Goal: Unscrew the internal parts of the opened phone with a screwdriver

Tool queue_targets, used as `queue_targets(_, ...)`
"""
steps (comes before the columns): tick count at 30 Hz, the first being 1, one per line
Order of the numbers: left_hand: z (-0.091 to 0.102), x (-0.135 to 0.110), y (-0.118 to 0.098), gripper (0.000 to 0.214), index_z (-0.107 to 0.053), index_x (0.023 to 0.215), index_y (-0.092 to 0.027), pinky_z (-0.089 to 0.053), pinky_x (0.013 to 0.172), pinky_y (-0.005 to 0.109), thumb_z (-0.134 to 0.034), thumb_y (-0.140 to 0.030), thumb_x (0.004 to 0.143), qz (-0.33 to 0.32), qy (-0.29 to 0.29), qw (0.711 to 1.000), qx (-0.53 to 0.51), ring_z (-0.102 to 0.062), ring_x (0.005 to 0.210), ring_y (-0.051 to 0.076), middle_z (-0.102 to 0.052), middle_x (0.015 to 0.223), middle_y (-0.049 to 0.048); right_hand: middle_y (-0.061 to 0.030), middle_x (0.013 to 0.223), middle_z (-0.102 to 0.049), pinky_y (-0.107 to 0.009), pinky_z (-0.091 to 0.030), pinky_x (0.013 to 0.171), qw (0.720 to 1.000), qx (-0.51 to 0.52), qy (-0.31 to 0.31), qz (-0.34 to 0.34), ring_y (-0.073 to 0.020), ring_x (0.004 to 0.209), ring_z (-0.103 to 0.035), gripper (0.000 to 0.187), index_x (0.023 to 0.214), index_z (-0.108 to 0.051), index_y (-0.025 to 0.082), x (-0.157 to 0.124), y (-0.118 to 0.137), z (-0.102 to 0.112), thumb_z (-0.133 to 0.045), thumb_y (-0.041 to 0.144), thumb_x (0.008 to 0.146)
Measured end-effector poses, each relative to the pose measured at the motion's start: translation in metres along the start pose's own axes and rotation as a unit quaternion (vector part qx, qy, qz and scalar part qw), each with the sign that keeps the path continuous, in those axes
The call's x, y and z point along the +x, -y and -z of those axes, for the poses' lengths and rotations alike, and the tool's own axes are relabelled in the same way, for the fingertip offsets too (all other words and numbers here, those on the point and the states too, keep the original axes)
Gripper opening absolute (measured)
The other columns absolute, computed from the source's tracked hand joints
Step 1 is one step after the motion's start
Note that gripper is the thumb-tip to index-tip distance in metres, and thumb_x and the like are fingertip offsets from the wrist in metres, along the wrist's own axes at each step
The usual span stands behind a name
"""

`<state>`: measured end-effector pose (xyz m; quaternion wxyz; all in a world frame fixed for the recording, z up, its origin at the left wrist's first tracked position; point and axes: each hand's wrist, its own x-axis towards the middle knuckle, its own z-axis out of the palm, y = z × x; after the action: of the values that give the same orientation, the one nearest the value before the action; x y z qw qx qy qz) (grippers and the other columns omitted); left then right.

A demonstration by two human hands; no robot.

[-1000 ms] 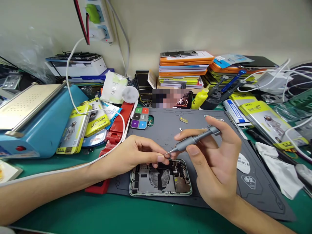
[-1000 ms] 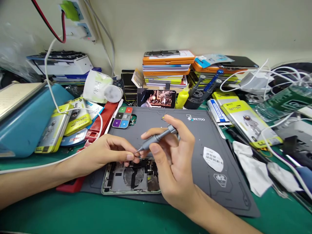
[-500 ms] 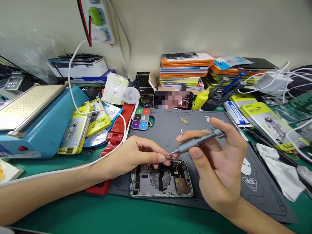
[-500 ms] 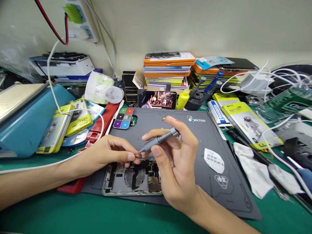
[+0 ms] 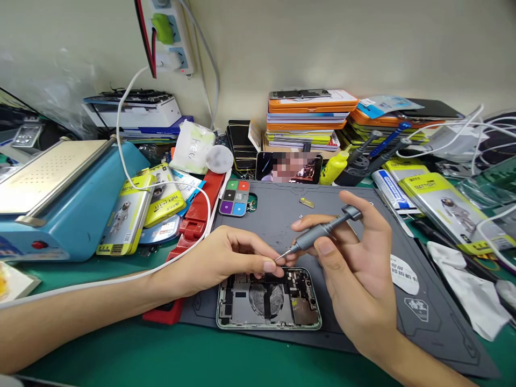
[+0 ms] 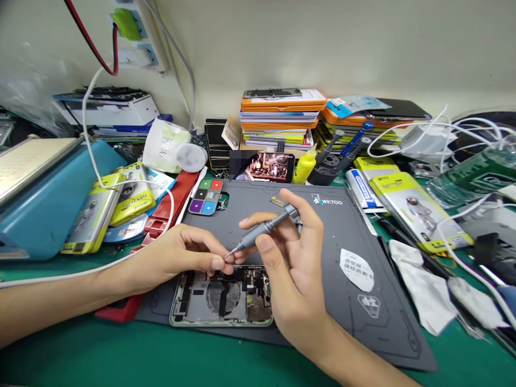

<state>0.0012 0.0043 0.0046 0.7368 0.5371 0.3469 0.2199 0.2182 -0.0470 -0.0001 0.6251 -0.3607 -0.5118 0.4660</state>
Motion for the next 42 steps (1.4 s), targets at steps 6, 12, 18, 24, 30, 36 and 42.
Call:
queue_targets(6, -0.0003, -0.0004, 0.0015, 0.017, -0.09, 0.101, -0.022, -0.06, 0.088, 0.024, -0.091, -0.037, 0.093, -0.001, -0.001, 1.0, -0.005, -0.083, 0.102, 0.019, -0.089, 0.104, 0.0041, -0.0042, 0.115, -0.072, -0.032, -0.072, 0.071, 1.0, 0.005, -0.002, -0.005, -0.0205, 0.111, -0.072, 0.044, 0.149, -0.048, 0.044, -0.0003, -0.0008, -0.0006, -0.06, 0.025, 0.111)
queue_targets(12, -0.0007, 0.0005, 0.0024, 0.017, -0.091, 0.102, -0.023, -0.06, 0.084, 0.022, -0.092, -0.036, 0.091, 0.003, 0.003, 1.0, -0.012, -0.083, 0.1, 0.019, -0.089, 0.104, 0.0035, -0.0026, 0.114, -0.074, -0.031, -0.071, 0.072, 0.999, 0.021, -0.001, -0.028, -0.0172, 0.096, -0.077, 0.042, 0.149, -0.047, 0.041, 0.0018, 0.0012, 0.0006, -0.06, 0.026, 0.111)
queue_targets(18, -0.0009, 0.0011, 0.0007, 0.013, -0.091, 0.104, -0.024, -0.061, 0.086, 0.021, -0.09, -0.032, 0.094, -0.007, 0.007, 1.0, -0.018, -0.084, 0.104, 0.019, -0.089, 0.107, 0.0025, -0.0017, 0.112, -0.076, -0.031, -0.07, 0.072, 0.998, 0.013, -0.003, -0.056, -0.0157, 0.083, -0.075, 0.043, 0.148, -0.046, 0.04, 0.0057, 0.0007, 0.0026, -0.063, 0.031, 0.11)
queue_targets(24, 0.0, 0.0011, 0.0019, 0.015, -0.091, 0.106, -0.023, -0.061, 0.079, 0.02, -0.087, -0.034, 0.096, -0.015, 0.004, 1.0, 0.01, -0.082, 0.099, 0.018, -0.089, 0.106, 0.0036, -0.0016, 0.116, -0.076, -0.036, -0.07, 0.075, 0.997, 0.019, 0.003, -0.073, -0.0143, 0.074, -0.074, 0.045, 0.15, -0.043, 0.04, 0.0061, -0.0005, 0.0022, -0.063, 0.034, 0.11)
queue_targets(30, 0.0001, 0.0009, -0.0004, 0.009, -0.091, 0.103, -0.027, -0.056, 0.075, 0.016, -0.084, -0.03, 0.098, -0.017, 0.001, 1.0, 0.024, -0.076, 0.085, 0.011, -0.089, 0.101, -0.0001, -0.0014, 0.117, -0.075, -0.038, -0.069, 0.076, 0.996, 0.014, 0.005, -0.083, -0.0138, 0.072, -0.074, 0.044, 0.15, -0.043, 0.04, 0.0062, -0.0013, 0.0027, -0.062, 0.036, 0.11)
queue_targets(36, 0.001, 0.0, -0.0006, 0.012, -0.092, 0.103, -0.027, -0.054, 0.073, 0.017, -0.085, -0.035, 0.098, -0.012, -0.004, 0.999, 0.042, -0.074, 0.084, 0.012, -0.089, 0.102, 0.0006, -0.0003, 0.115, -0.076, -0.035, -0.07, 0.077, 0.996, 0.037, 0.006, -0.082, -0.0132, 0.073, -0.077, 0.044, 0.149, -0.044, 0.039, 0.0064, -0.0014, 0.0021, -0.063, 0.031, 0.11)
queue_targets(42, 0.0009, 0.0012, 0.0006, 0.014, -0.091, 0.103, -0.024, -0.059, 0.08, 0.02, -0.087, -0.035, 0.096, -0.014, -0.001, 1.0, 0.024, -0.081, 0.096, 0.017, -0.089, 0.105, 0.0029, -0.0005, 0.114, -0.076, -0.034, -0.07, 0.076, 0.995, 0.045, 0.009, -0.086, -0.0131, 0.072, -0.078, 0.044, 0.149, -0.044, 0.038, 0.0061, -0.0006, 0.0021, -0.063, 0.031, 0.11)
